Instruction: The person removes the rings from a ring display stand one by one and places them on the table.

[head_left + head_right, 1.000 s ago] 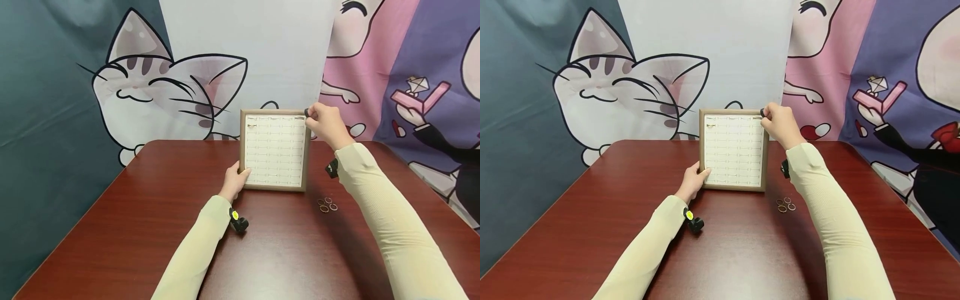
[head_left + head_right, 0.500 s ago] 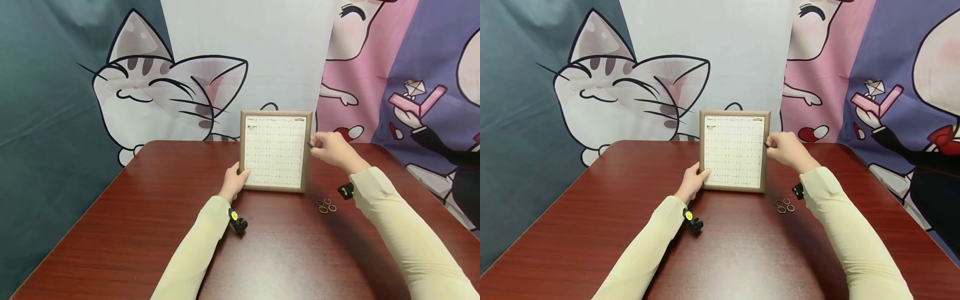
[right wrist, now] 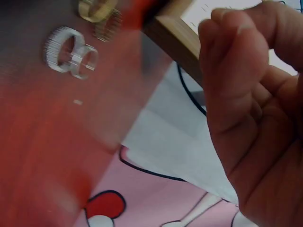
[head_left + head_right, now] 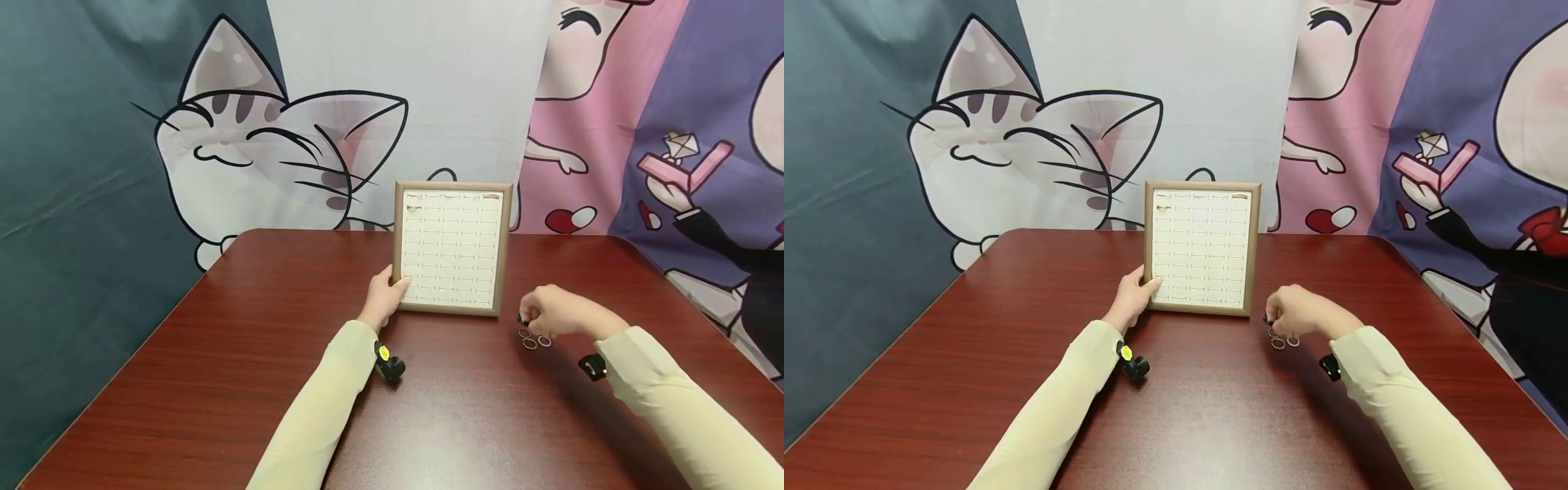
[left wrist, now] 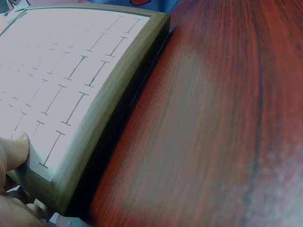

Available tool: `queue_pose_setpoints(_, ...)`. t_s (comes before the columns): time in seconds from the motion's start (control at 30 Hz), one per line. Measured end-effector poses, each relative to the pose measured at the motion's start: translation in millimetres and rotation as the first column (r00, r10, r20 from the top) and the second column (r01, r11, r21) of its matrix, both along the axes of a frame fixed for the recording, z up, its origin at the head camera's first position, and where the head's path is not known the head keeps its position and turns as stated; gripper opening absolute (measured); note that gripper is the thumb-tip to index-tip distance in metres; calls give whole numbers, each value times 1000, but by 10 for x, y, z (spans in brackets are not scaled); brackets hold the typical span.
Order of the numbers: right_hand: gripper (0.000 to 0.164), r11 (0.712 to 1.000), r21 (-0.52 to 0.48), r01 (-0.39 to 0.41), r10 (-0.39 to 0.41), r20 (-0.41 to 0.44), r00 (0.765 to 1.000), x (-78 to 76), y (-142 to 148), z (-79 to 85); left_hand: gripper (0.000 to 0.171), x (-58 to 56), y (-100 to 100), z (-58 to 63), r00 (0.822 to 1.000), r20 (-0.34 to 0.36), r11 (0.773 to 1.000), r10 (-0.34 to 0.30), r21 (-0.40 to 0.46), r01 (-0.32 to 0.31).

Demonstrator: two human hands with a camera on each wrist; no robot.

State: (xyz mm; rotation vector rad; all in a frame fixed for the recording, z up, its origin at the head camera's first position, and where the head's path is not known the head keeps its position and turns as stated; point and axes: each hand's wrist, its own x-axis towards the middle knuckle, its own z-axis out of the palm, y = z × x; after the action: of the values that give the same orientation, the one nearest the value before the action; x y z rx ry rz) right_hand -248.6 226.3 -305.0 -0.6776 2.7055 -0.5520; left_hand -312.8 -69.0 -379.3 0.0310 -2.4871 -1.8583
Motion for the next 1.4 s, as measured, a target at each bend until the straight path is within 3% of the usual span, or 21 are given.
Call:
queue_pose_setpoints(0.27, 16, 1000, 17, 16, -18, 94, 995, 143, 54, -215, 37, -19, 7, -1, 1000, -3, 1000, -1, 5, 1)
queue_pose_setpoints(0.77, 16, 1000, 18, 13, -15, 169, 985, 253, 92, -353, 38, -12, 2, -17, 1000, -13, 1000, 3, 0, -3)
queue_pose_setpoints(1.07, 17, 999, 23, 28, -32, 162, 986, 258, 79, -304, 35, -16, 3, -18, 1000, -3, 1000, 1, 5, -1)
queue_pose_setpoints(1.4, 13, 998, -15, 53, -52, 85, 995, 176, 17, -61, 39, -22, 2, -36, 1000, -1, 1000, 3, 2, -3)
